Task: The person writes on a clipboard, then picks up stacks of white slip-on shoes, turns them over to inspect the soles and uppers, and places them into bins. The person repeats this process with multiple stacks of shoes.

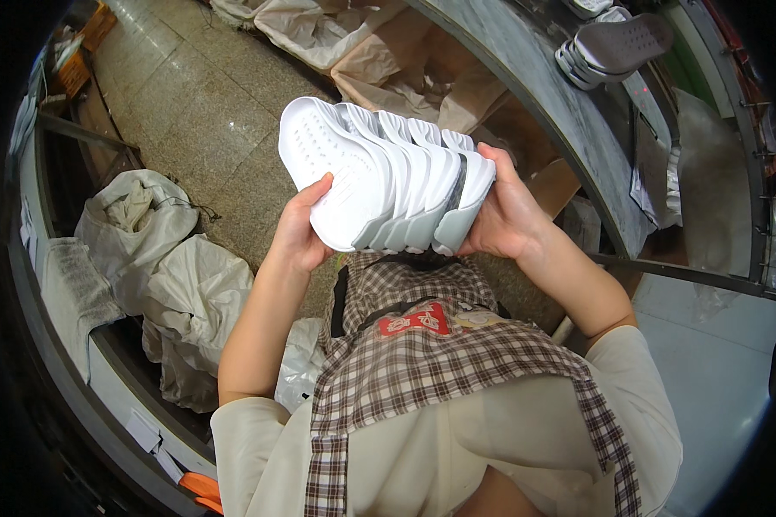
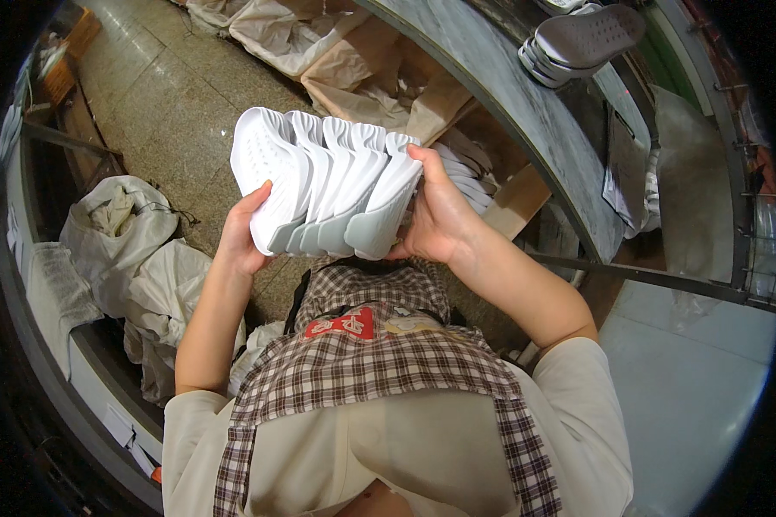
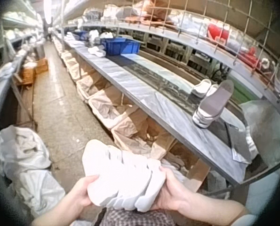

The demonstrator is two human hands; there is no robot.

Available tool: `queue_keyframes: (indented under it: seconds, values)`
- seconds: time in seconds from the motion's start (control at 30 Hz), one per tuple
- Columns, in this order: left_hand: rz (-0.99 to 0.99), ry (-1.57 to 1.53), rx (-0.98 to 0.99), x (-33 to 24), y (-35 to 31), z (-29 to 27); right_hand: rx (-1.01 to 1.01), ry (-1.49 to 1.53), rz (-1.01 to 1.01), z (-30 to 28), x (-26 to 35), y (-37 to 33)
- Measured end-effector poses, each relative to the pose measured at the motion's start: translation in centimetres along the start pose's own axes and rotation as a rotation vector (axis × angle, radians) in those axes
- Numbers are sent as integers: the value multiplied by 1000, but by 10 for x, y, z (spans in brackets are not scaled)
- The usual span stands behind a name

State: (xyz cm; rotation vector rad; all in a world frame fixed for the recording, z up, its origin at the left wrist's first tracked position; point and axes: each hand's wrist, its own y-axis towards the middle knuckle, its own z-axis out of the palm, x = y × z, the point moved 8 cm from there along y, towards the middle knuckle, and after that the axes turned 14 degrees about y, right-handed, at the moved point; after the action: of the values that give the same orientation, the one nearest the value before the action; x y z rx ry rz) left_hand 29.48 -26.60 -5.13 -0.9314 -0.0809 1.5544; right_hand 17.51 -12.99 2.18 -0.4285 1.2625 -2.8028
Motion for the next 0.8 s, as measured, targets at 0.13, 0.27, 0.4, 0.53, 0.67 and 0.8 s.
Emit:
queue_keyframes:
  seconds: [0.13, 0.27, 0.4, 0.53, 0.67, 0.8]
  values:
    - [12, -11, -8, -1, -4, -1, -12, -13, -15, 2, 0, -2]
    - [16, -30, 10, -1, -6, -1, 9, -29, -12, 3, 0, -2]
    - [26, -40, 9, -2, -8, -1, 16, -30, -16, 3, -1, 0]
    - [52, -51, 31, -5, -11, 1, 20, -38, -28, 6, 0, 0]
    - [98, -53, 32, -11, -15, 3, 16, -78, -41, 16, 3, -7]
    - [145, -60, 32, -20, -20, 7, 55, -120, -88, 32, 9, -15]
